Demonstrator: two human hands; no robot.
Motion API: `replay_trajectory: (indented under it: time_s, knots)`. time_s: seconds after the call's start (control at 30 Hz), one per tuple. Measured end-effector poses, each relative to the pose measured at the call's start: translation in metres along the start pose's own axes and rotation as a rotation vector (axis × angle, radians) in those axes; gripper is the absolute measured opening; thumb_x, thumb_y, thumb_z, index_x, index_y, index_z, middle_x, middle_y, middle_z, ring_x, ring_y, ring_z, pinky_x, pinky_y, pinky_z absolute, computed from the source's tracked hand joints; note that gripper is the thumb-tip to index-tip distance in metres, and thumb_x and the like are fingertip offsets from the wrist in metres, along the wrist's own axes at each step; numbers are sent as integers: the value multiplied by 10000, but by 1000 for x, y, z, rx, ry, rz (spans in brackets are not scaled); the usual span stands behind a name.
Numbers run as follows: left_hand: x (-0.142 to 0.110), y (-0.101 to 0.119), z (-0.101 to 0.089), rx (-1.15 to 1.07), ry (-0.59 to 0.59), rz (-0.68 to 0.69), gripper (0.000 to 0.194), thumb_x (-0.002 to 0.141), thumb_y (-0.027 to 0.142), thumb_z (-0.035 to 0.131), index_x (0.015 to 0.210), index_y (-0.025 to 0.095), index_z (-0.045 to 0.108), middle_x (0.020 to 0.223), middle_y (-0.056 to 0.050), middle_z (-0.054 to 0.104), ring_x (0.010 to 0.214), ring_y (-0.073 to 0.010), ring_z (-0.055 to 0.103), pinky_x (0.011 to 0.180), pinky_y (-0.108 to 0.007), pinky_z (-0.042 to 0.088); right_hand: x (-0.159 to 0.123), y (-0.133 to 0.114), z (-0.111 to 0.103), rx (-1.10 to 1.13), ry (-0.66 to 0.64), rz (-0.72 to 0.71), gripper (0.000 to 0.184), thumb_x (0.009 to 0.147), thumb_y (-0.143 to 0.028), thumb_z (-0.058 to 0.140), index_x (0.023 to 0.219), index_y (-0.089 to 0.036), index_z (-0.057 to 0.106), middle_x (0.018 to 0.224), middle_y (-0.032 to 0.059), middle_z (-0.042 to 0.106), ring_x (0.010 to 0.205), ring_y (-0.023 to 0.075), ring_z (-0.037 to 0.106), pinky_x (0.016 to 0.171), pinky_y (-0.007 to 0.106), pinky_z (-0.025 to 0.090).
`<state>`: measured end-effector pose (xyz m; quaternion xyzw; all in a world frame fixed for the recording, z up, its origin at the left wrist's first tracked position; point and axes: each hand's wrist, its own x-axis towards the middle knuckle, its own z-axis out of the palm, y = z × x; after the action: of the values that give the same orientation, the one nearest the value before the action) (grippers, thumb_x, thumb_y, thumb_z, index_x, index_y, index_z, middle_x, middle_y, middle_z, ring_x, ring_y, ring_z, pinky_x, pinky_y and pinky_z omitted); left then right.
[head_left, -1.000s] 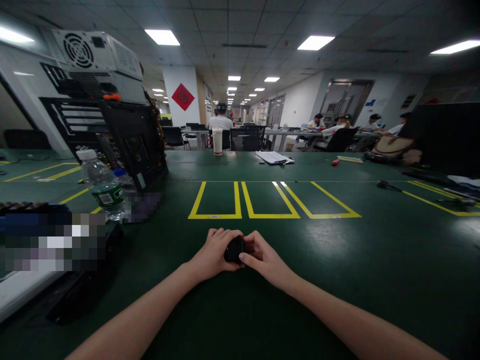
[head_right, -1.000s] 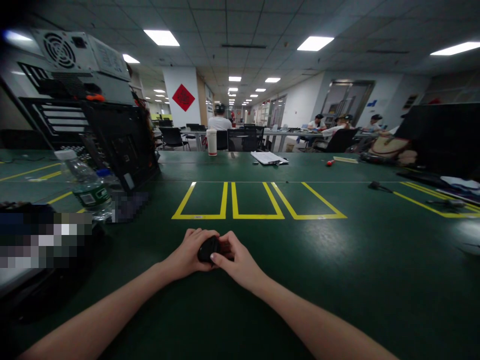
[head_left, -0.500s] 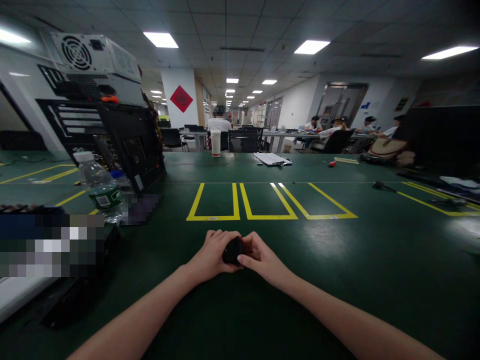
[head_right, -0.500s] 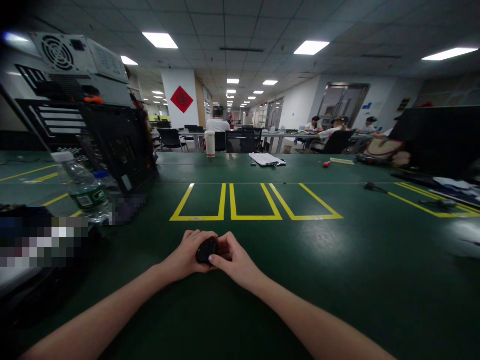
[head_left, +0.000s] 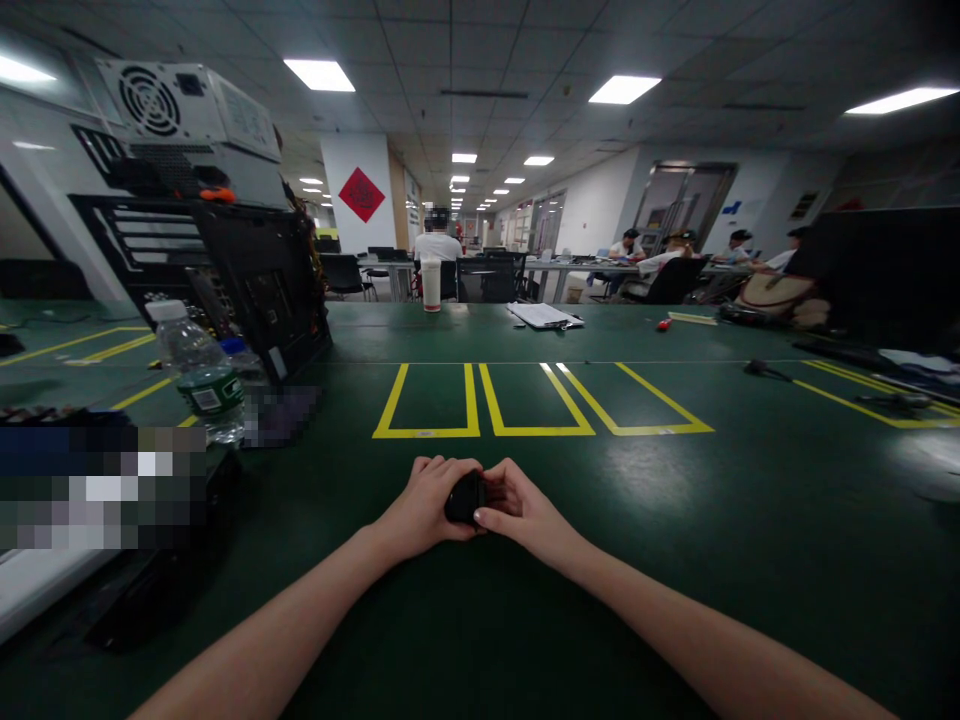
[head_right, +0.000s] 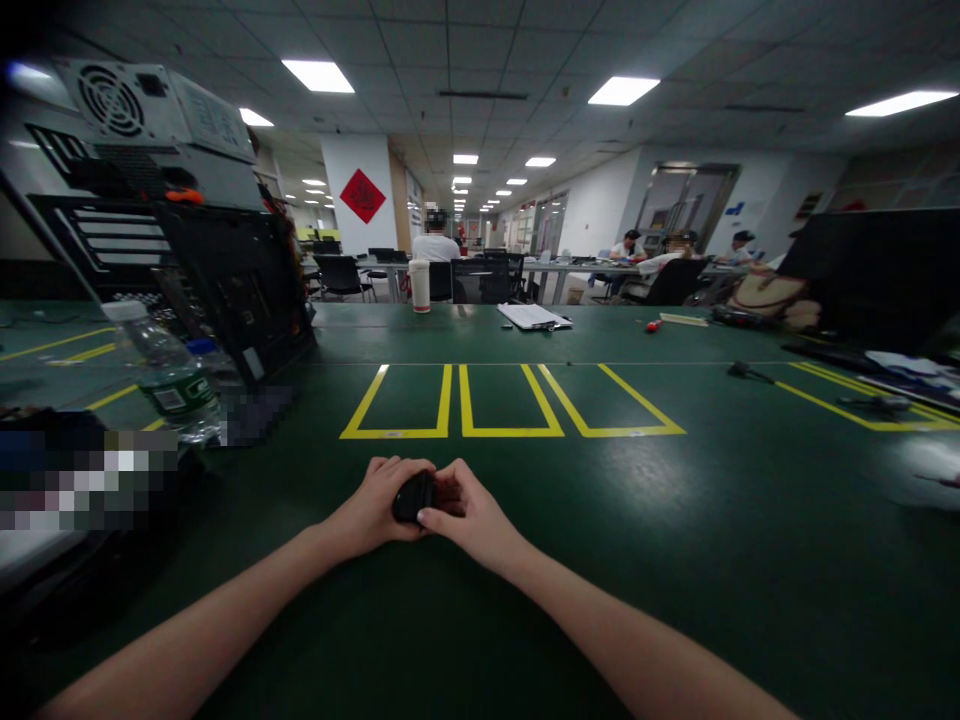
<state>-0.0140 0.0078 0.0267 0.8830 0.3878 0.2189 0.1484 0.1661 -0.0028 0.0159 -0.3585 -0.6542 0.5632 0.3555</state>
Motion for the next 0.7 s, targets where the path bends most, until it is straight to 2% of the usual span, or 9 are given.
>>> replay_trajectory:
  time_s: [0.13,0.23,0.37,0.47,0.7]
  knots:
    - [1,0,1,0,15,4,538,642,322,643,1106,244,381,1038,-13,518,903,-196,466,804,-334,302,1,2,1,-20,40,5,220,748,-341,524,897,-204,439,956,13,515,918,166,521,783,340,445]
    - [2,-2,4,23,48,-5,564,612,310,665,1099,242,388,1027,-15,525,890,-202,468,794,-339,300,3,4,1,-37,71,16,238,746,-333,528,921,-197,442,949,18,520,919,164,517,803,342,434]
    - [2,-3,5,11,22,-1,546,635,331,644,1108,244,386,1035,-25,524,904,-211,467,794,-342,298,3,4,0,-35,26,34,260,739,-306,538,952,-190,444,965,23,515,932,165,512,820,348,429]
    - [2,-4,7,15,32,-6,534,625,303,653,1090,246,397,1022,-20,528,895,-211,470,789,-342,298,1,2,0,-3,-19,-18,274,707,-282,582,924,-196,438,966,12,510,937,163,513,827,345,428]
    - [1,-7,10,-12,49,-15,545,621,325,660,1090,254,393,1020,-10,523,899,-204,463,813,-353,291,3,3,2,-29,49,4,233,746,-357,523,902,-201,451,951,12,518,909,168,522,783,343,447]
